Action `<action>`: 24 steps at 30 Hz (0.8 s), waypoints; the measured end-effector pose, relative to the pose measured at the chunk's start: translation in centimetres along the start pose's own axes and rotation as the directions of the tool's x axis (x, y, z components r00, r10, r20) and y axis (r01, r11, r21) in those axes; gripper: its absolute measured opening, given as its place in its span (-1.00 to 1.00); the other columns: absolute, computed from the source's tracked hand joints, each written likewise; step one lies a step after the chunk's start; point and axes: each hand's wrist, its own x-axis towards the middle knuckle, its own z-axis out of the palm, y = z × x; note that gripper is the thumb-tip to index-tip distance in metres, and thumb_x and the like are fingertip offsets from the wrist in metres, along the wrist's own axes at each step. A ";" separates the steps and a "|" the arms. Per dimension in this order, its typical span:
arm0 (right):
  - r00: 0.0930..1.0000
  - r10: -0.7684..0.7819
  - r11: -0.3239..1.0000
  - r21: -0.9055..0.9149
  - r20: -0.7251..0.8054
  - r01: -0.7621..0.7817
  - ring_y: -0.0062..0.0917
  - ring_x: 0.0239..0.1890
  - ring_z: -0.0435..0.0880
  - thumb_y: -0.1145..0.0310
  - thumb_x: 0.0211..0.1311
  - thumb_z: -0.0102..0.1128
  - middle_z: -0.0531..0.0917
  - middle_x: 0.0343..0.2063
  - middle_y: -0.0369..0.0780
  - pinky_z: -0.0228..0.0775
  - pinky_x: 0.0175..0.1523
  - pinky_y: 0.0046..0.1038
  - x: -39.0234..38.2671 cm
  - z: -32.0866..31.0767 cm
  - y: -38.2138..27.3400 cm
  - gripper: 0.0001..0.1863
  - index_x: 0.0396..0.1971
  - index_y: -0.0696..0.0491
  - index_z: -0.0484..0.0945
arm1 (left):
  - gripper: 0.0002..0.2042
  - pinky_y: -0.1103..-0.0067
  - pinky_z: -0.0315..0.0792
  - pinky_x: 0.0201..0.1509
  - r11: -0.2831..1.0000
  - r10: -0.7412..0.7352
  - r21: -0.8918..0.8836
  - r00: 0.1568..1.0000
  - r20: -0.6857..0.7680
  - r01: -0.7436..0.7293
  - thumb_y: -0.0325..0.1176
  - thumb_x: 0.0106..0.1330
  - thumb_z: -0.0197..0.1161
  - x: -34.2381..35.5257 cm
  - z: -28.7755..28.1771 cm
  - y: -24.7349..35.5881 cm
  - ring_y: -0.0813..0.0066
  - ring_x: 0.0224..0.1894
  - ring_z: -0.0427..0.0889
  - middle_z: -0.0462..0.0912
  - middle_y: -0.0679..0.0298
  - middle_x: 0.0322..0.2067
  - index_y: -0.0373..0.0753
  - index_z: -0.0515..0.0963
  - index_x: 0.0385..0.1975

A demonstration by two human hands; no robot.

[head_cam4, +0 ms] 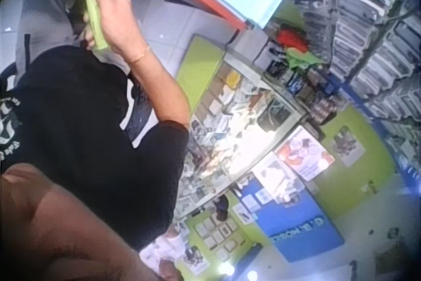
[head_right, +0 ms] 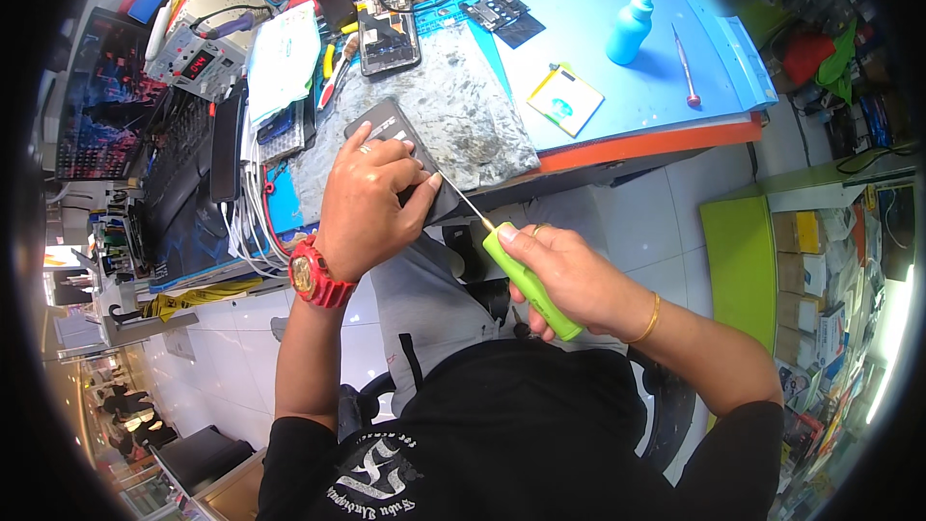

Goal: The person uses a motorized screwdriver to remove screws from a phone back panel, uses a metal pry tool to wedge open the casing, and handles a small internal component at a workbench.

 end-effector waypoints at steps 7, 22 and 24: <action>1.000 -0.029 1.000 -0.005 -0.010 0.029 -0.60 -0.67 0.60 -0.10 0.68 -0.05 0.59 -0.42 -0.24 0.52 -0.60 -0.48 0.2 0.4 0.2 -0.52 0.00 0.09 0.41 | -0.80 0.00 0.43 0.40 0.999 0.038 -0.004 0.997 -0.063 -0.038 -0.35 0.26 0.43 0.0 0.5 -0.2 0.10 -0.28 0.72 0.64 0.15 -0.48 -0.26 0.69 -0.58; 0.999 -0.037 0.999 -0.002 -0.004 0.037 -0.60 -0.66 0.60 -0.11 0.67 -0.03 0.59 -0.39 -0.23 0.54 -0.60 -0.47 0.5 0.1 0.0 -0.51 -0.01 0.11 0.41 | -0.86 0.01 0.42 0.43 1.000 0.007 0.004 1.000 -0.010 -0.007 -0.36 0.26 0.46 0.1 0.2 -0.1 0.11 -0.13 0.79 0.76 0.13 -0.38 -0.25 0.75 -0.50; 0.999 -0.047 0.999 -0.019 -0.008 0.047 -0.60 -0.66 0.60 -0.11 0.67 -0.03 0.59 -0.39 -0.23 0.54 -0.60 -0.47 0.5 0.2 0.1 -0.51 -0.01 0.11 0.41 | -0.86 0.01 0.42 0.42 1.000 0.006 0.003 1.000 -0.006 -0.006 -0.37 0.26 0.46 0.0 0.2 -0.1 0.11 -0.12 0.79 0.76 0.13 -0.38 -0.25 0.75 -0.50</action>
